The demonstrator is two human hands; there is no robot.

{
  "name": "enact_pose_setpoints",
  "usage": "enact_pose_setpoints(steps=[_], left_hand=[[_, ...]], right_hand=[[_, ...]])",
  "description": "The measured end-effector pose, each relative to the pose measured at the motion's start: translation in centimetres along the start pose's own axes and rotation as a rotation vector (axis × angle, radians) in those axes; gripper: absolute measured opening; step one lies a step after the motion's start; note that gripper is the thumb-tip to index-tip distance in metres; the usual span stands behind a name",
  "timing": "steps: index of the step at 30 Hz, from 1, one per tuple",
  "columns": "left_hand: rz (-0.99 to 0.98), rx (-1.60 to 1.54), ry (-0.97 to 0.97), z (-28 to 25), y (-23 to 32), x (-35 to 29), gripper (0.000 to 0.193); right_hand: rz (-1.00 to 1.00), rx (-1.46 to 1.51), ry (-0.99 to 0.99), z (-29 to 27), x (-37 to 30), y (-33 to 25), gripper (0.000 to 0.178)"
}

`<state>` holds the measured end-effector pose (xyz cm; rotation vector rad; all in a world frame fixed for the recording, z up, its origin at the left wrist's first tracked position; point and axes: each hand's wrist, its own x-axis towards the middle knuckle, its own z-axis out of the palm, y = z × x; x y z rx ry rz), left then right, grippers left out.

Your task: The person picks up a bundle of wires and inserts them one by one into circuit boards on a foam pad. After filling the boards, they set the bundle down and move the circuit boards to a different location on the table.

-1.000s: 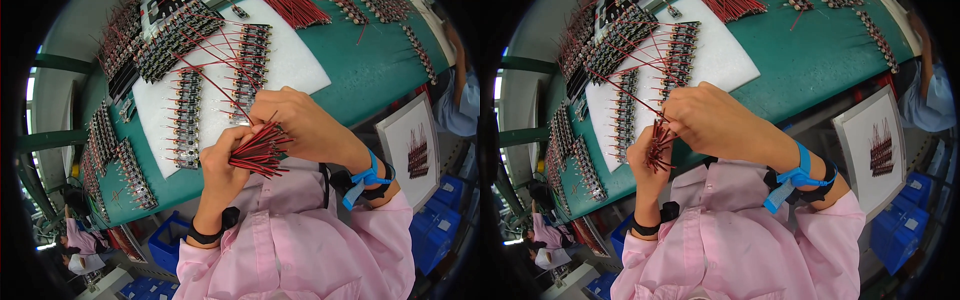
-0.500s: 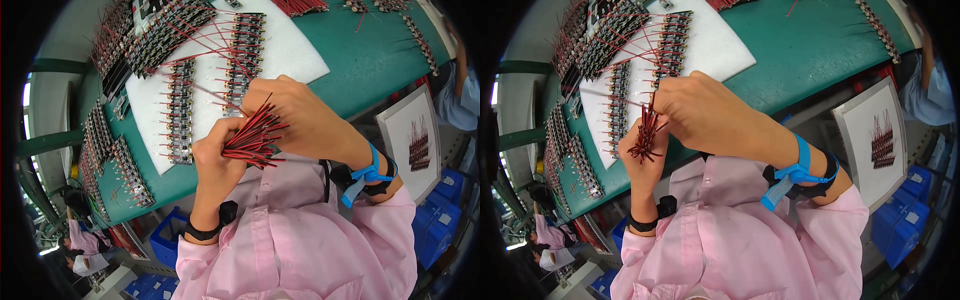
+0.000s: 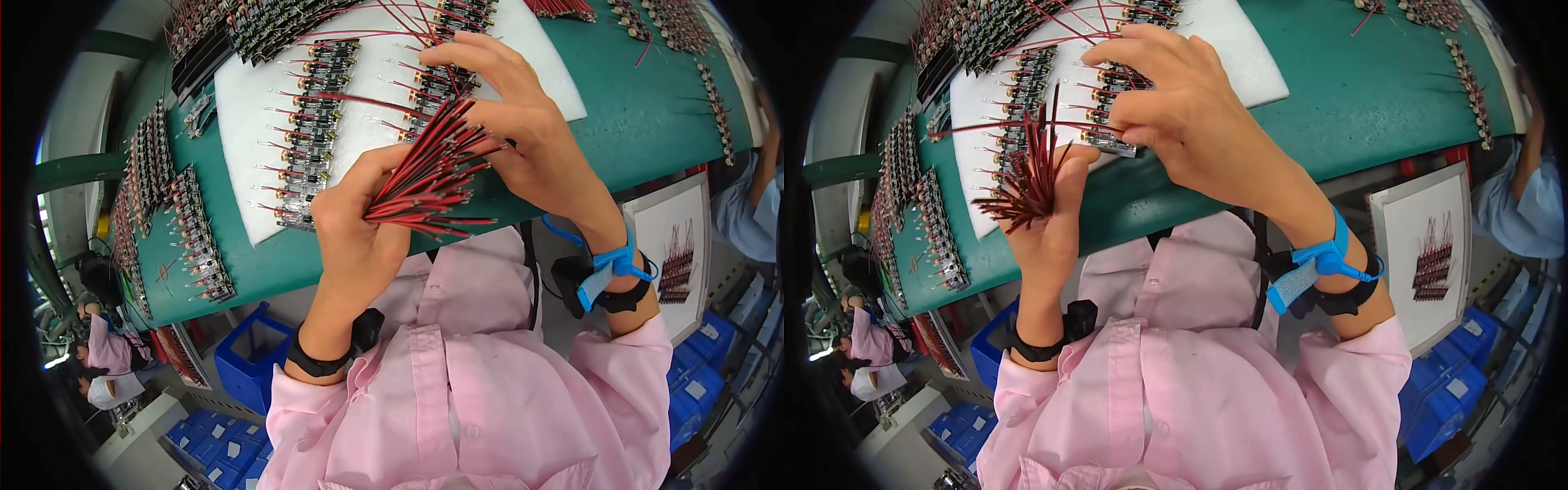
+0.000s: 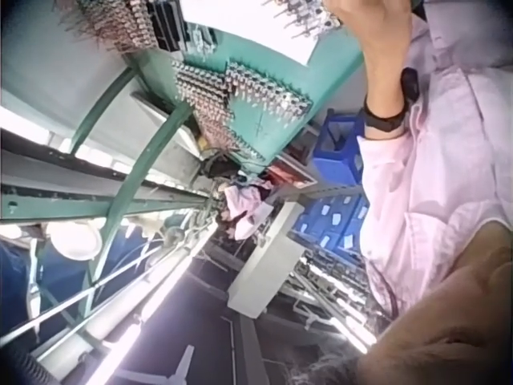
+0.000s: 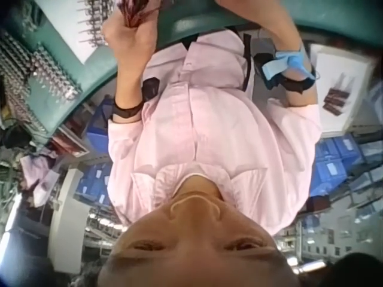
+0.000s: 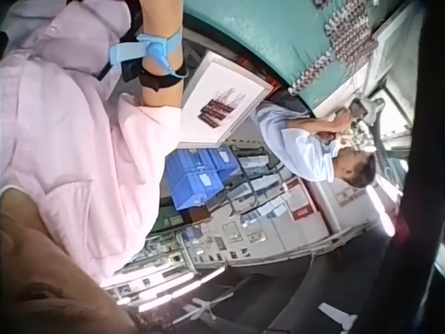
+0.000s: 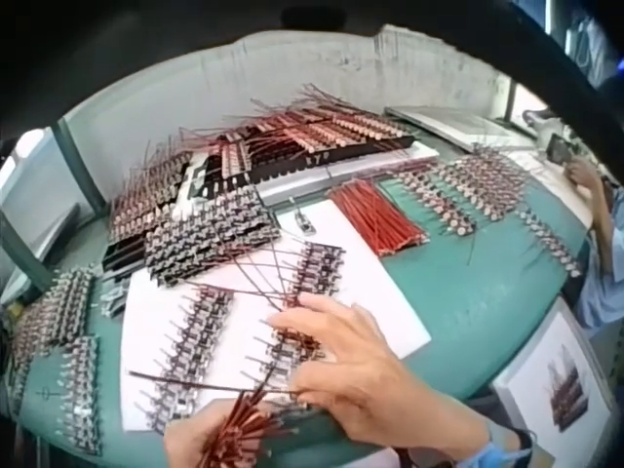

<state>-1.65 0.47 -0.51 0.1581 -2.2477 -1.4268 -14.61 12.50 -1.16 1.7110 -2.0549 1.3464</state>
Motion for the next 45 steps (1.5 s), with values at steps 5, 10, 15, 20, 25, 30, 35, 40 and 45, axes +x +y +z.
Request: enact_pose_setpoints(steps=[5, 10, 15, 20, 25, 30, 35, 40, 45], left_hand=[[0.025, -0.012, 0.13, -0.5, -0.7, -0.9, 0.017], [-0.073, -0.059, 0.229, -0.6, -0.9, -1.2, 0.018], [-0.065, -0.211, 0.263, -0.5, -0.3, -1.2, 0.024], [-0.059, -0.207, 0.272, -0.5, -0.4, -1.3, 0.023], [-0.055, -0.224, 0.261, -0.4, -0.2, -1.1, 0.023], [-0.049, -0.199, 0.276, -0.3, -0.2, -1.2, 0.024], [-0.017, -0.189, 0.287, -0.1, -0.6, -0.9, 0.023], [-0.001, -0.189, 0.277, -0.4, -0.7, -1.1, 0.023], [-0.02, -0.218, 0.257, -0.4, -0.6, -1.1, 0.024]], right_hand=[[0.022, 0.033, -0.088, 0.1, -0.1, 0.1, 0.006], [0.022, 0.017, -0.113, 0.1, -0.3, 0.3, 0.006], [0.044, 0.001, -0.114, 0.1, -0.4, 0.2, 0.007], [0.05, 0.025, -0.095, 0.5, -0.4, 0.3, 0.008], [0.037, -0.011, -0.092, 0.3, -0.5, 0.3, 0.009], [0.041, 0.012, -0.106, 0.3, -0.5, 0.3, 0.009], [0.069, 0.032, -0.132, 0.2, -0.3, 0.1, 0.008], [0.065, 0.044, -0.123, 0.3, -0.4, 0.2, 0.008], [0.062, 0.04, -0.119, 0.2, -0.4, 0.1, 0.008]])
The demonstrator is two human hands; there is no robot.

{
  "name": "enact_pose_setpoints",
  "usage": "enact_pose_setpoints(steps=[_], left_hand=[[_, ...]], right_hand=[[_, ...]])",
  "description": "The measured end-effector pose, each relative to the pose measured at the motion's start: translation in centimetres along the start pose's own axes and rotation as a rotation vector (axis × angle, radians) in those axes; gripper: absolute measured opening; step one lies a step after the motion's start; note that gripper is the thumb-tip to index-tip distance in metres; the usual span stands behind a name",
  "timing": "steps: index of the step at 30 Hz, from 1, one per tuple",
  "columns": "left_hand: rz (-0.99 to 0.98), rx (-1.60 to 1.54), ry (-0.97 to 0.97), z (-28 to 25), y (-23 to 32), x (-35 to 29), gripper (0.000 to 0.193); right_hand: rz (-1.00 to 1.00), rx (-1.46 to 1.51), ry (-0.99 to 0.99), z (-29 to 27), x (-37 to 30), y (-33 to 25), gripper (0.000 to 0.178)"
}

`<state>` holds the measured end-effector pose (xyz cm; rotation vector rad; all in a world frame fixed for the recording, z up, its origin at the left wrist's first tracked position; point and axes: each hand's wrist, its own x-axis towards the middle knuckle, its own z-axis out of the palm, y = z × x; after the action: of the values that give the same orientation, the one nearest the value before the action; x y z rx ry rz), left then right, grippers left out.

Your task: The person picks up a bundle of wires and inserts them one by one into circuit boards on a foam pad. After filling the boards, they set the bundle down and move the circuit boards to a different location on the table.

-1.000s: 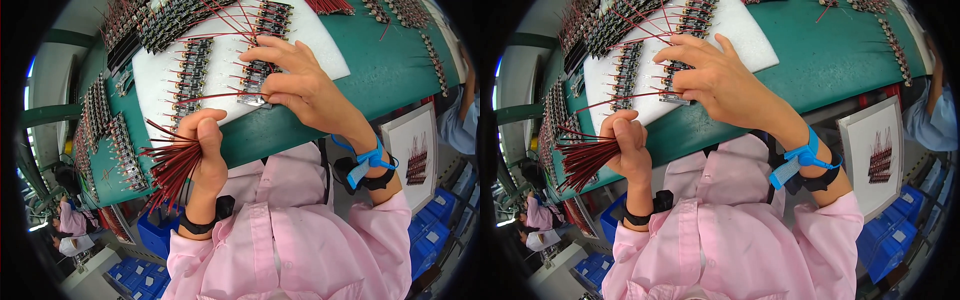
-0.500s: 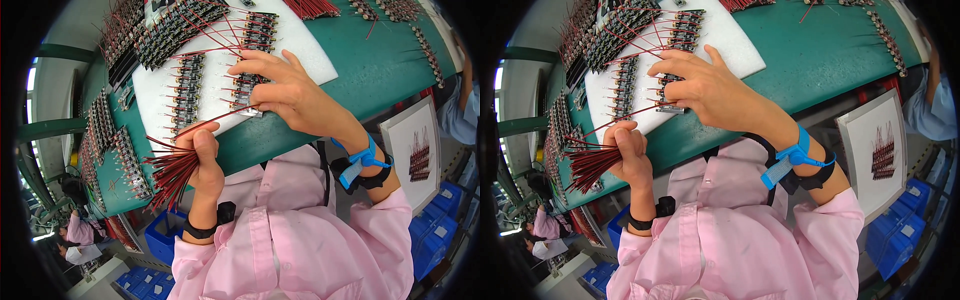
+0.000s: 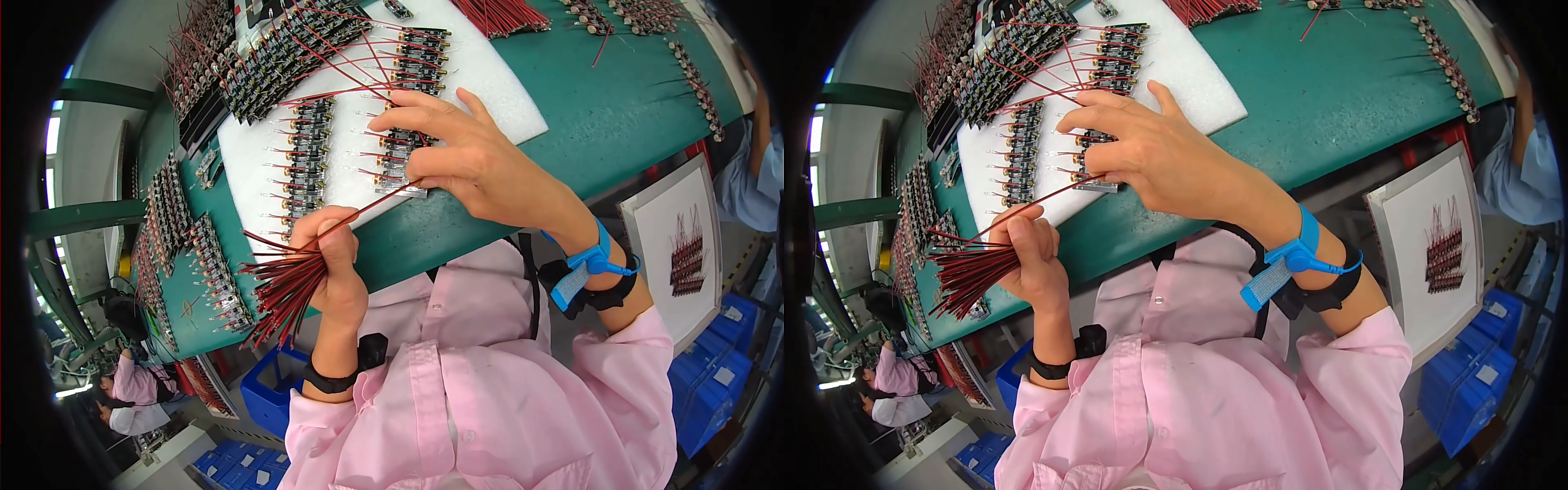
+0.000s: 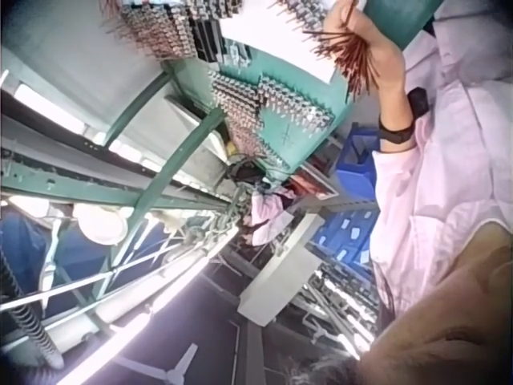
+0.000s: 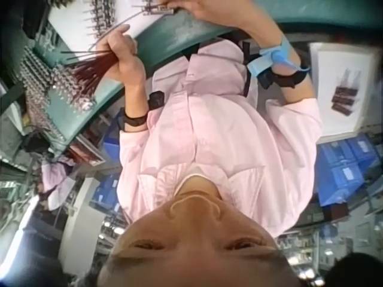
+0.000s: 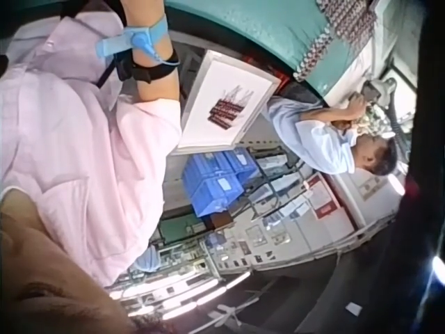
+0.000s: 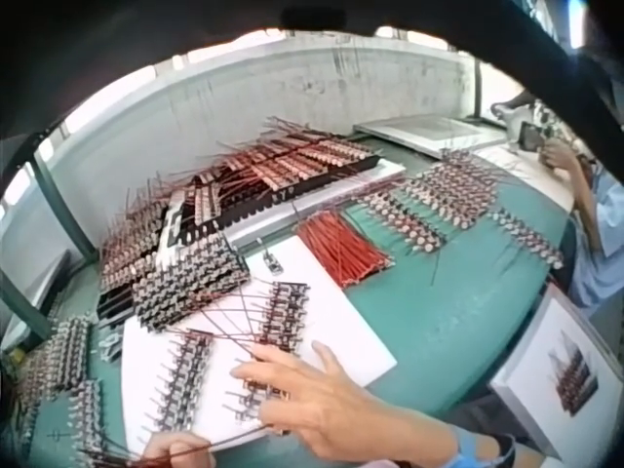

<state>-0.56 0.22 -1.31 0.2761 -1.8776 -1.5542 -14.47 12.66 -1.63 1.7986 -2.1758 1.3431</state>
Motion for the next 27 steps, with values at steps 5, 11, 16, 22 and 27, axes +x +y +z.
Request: enact_pose_setpoints(steps=[5, 11, 16, 22, 27], left_hand=[[-0.01, 0.002, -0.006, 0.1, 0.03, 0.06, 0.023], [0.064, 0.024, 0.05, 0.44, -0.25, 0.23, 0.021], [0.067, 0.049, 0.058, 0.45, -0.43, 0.22, 0.021], [0.074, 0.033, 0.048, 0.43, -0.4, 0.22, 0.021], [0.064, 0.022, 0.045, 0.44, -0.4, 0.21, 0.02]], right_hand=[[-0.007, 0.002, -0.003, -0.03, -0.05, 0.0, 0.009], [-0.034, 0.006, 0.007, 0.0, 0.01, 0.03, 0.011], [-0.027, -0.027, -0.001, -0.15, 0.01, -0.1, 0.011], [-0.047, -0.025, -0.007, -0.04, 0.05, 0.01, 0.011], [-0.035, -0.043, -0.005, -0.03, -0.03, 0.09, 0.01]])
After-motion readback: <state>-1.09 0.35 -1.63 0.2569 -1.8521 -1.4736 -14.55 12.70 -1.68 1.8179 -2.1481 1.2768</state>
